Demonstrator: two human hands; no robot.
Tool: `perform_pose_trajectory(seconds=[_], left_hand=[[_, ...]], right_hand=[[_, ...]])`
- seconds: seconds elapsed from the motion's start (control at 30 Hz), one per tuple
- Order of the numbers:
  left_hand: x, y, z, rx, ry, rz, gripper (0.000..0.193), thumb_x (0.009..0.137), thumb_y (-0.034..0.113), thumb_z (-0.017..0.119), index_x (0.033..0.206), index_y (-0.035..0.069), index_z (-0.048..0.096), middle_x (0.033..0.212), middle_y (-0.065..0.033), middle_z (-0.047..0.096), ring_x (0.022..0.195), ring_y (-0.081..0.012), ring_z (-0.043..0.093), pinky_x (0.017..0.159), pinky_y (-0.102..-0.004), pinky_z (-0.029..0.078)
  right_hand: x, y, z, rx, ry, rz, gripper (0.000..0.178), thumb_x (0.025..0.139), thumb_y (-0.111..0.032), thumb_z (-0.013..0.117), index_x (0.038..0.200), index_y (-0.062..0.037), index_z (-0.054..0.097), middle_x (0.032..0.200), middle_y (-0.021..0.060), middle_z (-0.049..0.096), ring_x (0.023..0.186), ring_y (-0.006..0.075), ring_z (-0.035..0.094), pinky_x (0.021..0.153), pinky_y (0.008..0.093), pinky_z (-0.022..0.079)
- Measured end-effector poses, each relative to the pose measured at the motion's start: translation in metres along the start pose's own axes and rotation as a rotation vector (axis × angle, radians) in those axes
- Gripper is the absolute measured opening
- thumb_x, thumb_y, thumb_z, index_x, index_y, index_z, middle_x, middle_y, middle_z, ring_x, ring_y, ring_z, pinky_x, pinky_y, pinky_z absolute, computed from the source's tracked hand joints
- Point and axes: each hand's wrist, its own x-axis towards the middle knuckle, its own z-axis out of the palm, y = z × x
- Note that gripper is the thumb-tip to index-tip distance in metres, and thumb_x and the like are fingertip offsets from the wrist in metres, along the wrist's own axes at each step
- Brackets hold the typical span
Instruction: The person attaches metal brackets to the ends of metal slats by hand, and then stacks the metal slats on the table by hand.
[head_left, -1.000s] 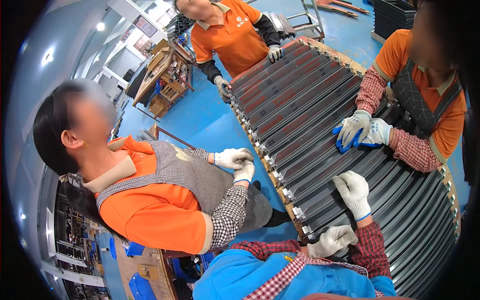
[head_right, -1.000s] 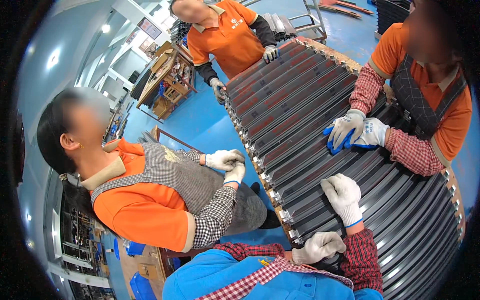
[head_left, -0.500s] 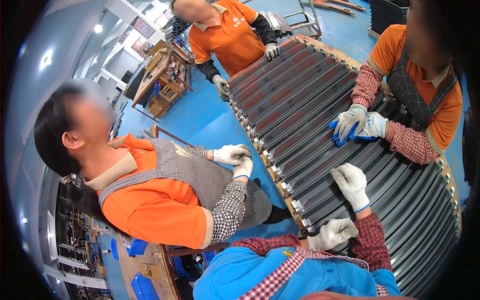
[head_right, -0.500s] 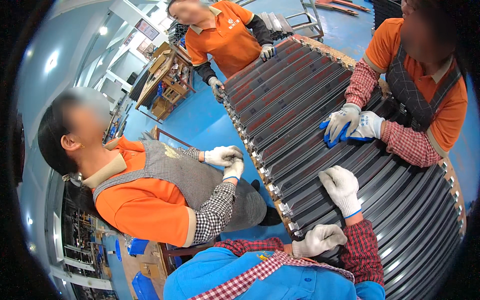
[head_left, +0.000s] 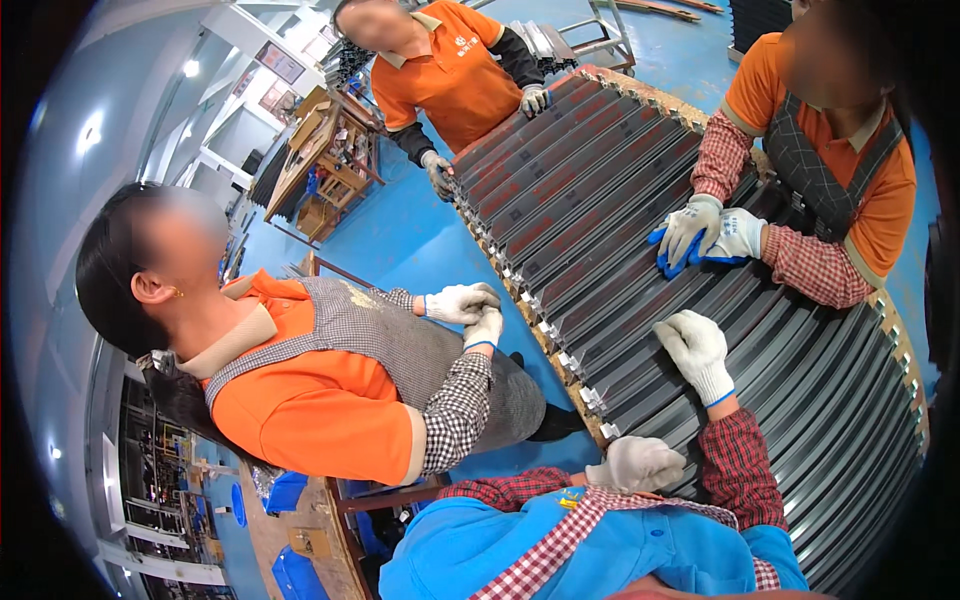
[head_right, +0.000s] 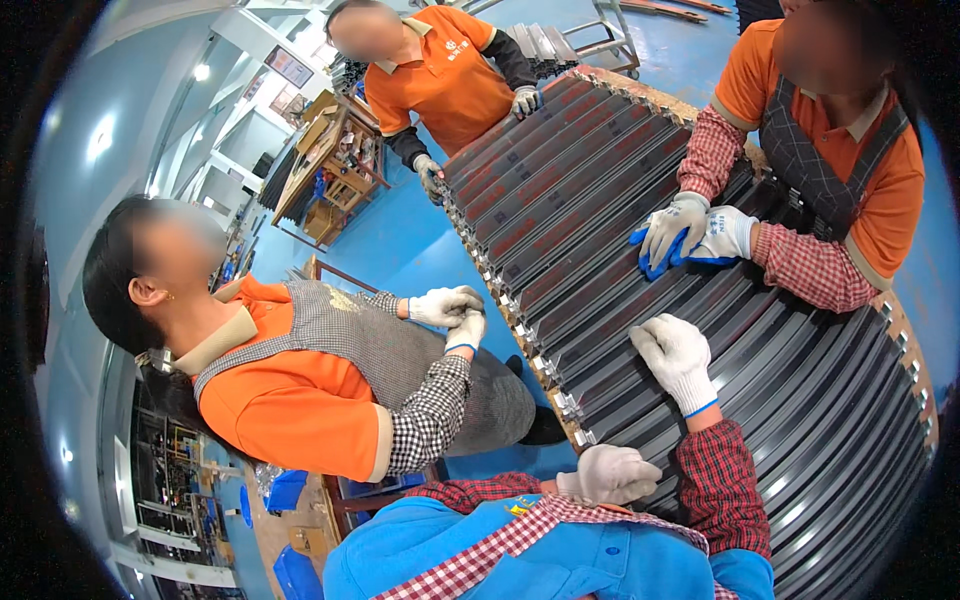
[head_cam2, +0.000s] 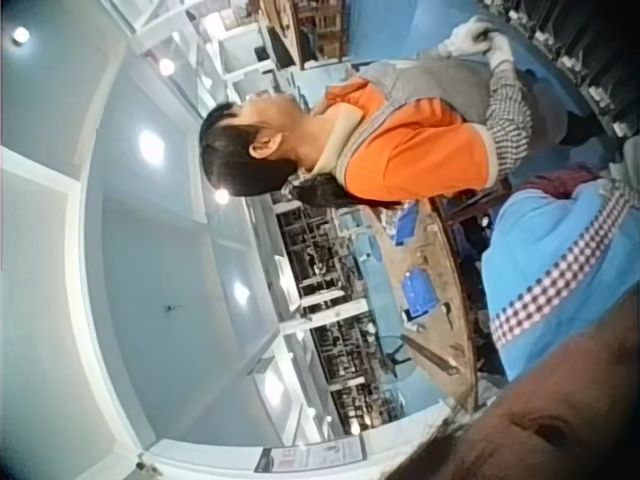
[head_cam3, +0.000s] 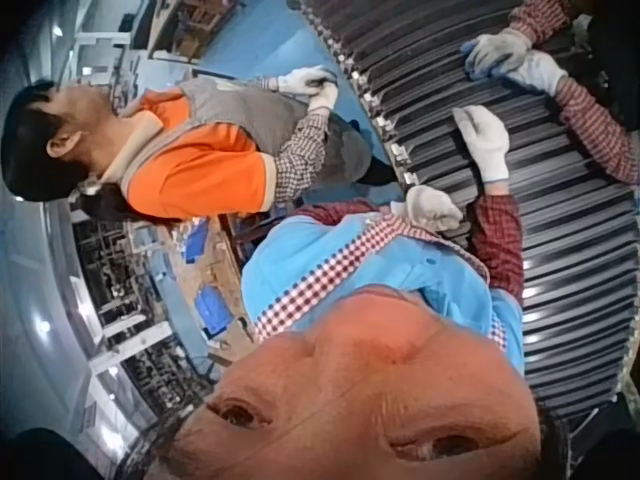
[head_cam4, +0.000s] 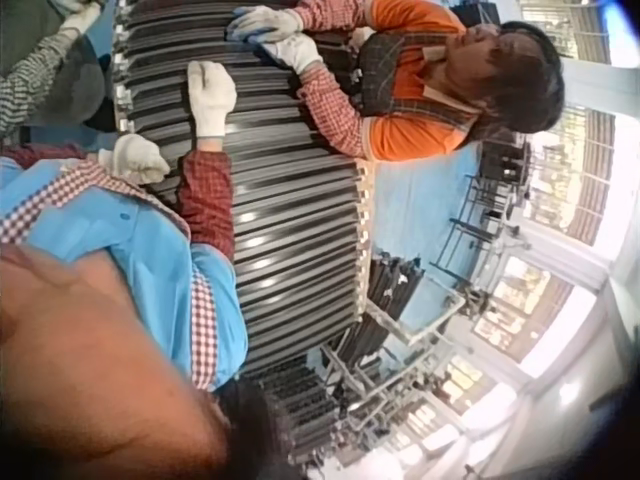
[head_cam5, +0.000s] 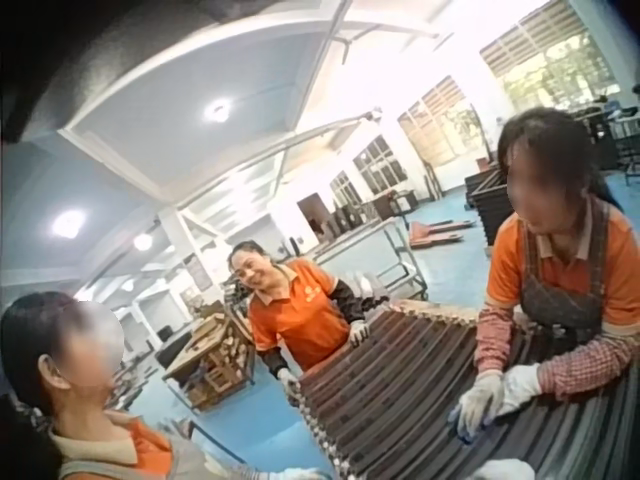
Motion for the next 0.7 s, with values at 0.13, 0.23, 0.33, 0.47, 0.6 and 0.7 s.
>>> perform_pose_trajectory(seconds=[0.13, 0.23, 0.33, 0.47, 0.6, 0.7], left_hand=[[-0.003, -0.004, 0.003, 0.071, -0.055, -0.018, 0.016, 0.093, 0.028, 0.071, 0.101, 0.015, 0.071, 0.073, -0.0036, 0.062, 0.065, -0.026, 0.063, 0.056, -0.0358, 0.047], [-0.003, -0.004, 0.004, 0.061, -0.045, -0.022, 0.017, 0.094, 0.03, 0.07, 0.101, 0.015, 0.07, 0.074, -0.0034, 0.063, 0.066, -0.0257, 0.063, 0.056, -0.0357, 0.047], [-0.003, -0.004, 0.005, 0.05, -0.035, -0.026, 0.018, 0.095, 0.032, 0.068, 0.1, 0.015, 0.07, 0.074, -0.0032, 0.063, 0.066, -0.0255, 0.063, 0.056, -0.0355, 0.048], [-0.004, -0.008, 0.008, 0.109, -0.075, -0.028, 0.02, 0.096, 0.034, 0.065, 0.099, 0.015, 0.07, 0.075, -0.0036, 0.064, 0.067, -0.0258, 0.064, 0.057, -0.0354, 0.048], [0.002, 0.003, 0.002, 0.137, -0.031, -0.018, 0.022, 0.097, 0.035, 0.064, 0.099, 0.014, 0.07, 0.077, -0.0038, 0.065, 0.067, -0.0262, 0.064, 0.058, -0.0354, 0.048], [0.002, 0.007, 0.0, 0.139, 0.0, -0.012, 0.022, 0.097, 0.035, 0.064, 0.098, 0.014, 0.07, 0.077, -0.0039, 0.066, 0.068, -0.0264, 0.065, 0.059, -0.0354, 0.049]], right_hand=[[-0.001, 0.001, -0.001, -0.007, 0.004, -0.001, 0.014, 0.087, -0.018, 0.068, 0.088, -0.0037, 0.072, 0.078, 0.0061, 0.065, 0.068, 0.0273, 0.062, 0.065, 0.0343, 0.05], [-0.001, 0.003, 0.001, 0.007, 0.012, -0.003, 0.015, 0.087, -0.018, 0.068, 0.088, -0.0035, 0.072, 0.079, 0.006, 0.065, 0.068, 0.0272, 0.062, 0.065, 0.0342, 0.05], [-0.001, 0.004, 0.002, 0.018, 0.019, -0.003, 0.015, 0.088, -0.018, 0.068, 0.089, -0.0034, 0.072, 0.079, 0.0059, 0.065, 0.068, 0.0272, 0.062, 0.065, 0.0342, 0.05], [-0.001, 0.003, 0.001, 0.002, -0.001, 0.015, 0.016, 0.089, -0.019, 0.068, 0.089, -0.0033, 0.072, 0.08, 0.006, 0.066, 0.068, 0.0267, 0.063, 0.065, 0.0338, 0.05], [0.0, 0.006, 0.002, 0.002, -0.009, 0.005, 0.016, 0.09, -0.019, 0.067, 0.09, -0.0033, 0.072, 0.081, 0.0062, 0.067, 0.069, 0.0266, 0.062, 0.066, 0.0338, 0.05], [-0.002, 0.007, 0.004, -0.005, -0.013, -0.005, 0.017, 0.09, -0.019, 0.067, 0.09, -0.0034, 0.072, 0.081, 0.0063, 0.067, 0.069, 0.0266, 0.062, 0.066, 0.0338, 0.049]])
